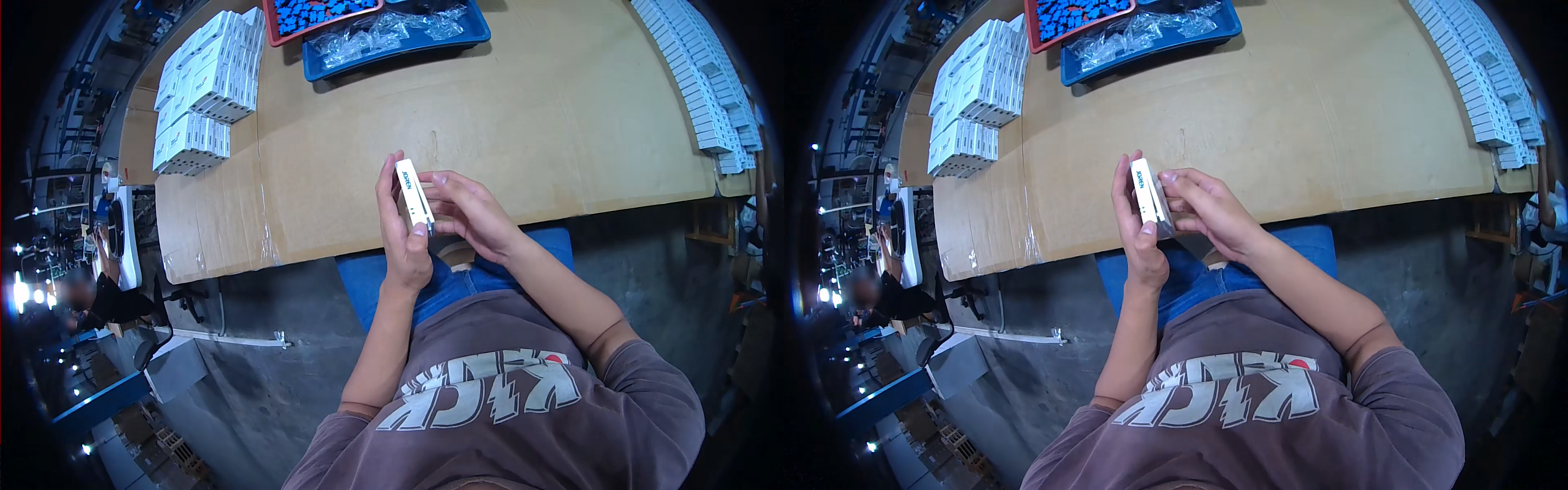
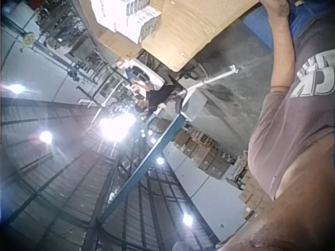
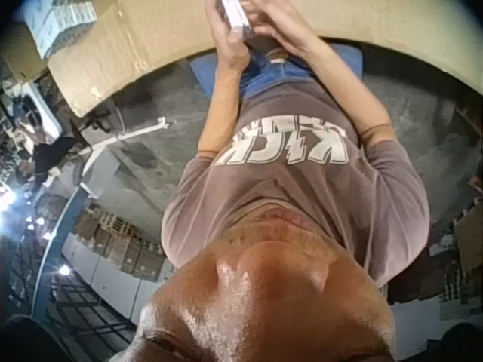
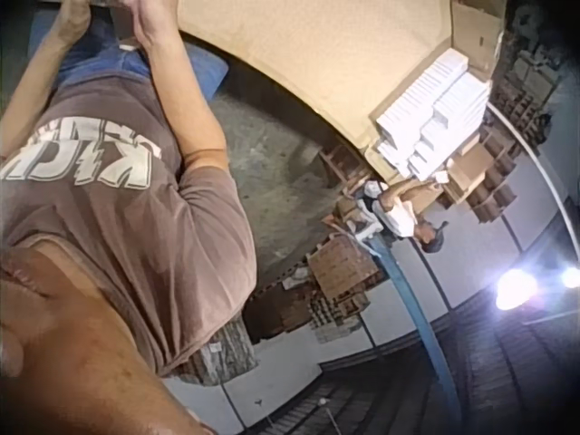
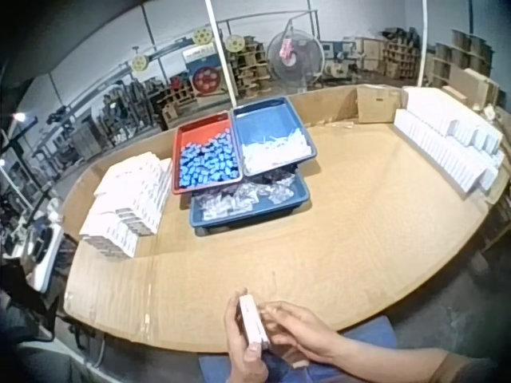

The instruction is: Packing electronic or industrial parts into small white boxes and organizing the boxes into stacks.

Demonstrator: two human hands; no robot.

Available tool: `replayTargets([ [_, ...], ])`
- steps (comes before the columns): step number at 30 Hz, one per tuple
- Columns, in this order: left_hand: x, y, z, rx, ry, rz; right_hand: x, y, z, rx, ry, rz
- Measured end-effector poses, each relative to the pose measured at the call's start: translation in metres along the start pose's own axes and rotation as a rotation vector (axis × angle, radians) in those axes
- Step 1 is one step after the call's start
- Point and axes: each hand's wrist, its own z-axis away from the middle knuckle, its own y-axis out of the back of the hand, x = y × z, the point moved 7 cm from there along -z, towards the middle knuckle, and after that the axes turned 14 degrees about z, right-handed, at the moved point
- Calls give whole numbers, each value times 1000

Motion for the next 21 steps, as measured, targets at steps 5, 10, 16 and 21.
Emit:
replayTargets([
  [5,-4,-2,5,17,-96,-103,1,-15,6,99,128,224],
  [10,-4,-2,3,147,-95,-162,4,-17,7,122,144,241],
  [16,7,2,-2,201,-177,-209,-2,-29,6,143,318,364],
  [21,2,7,-4,225,-230,-203,-3,-34,14,124,333,453],
])
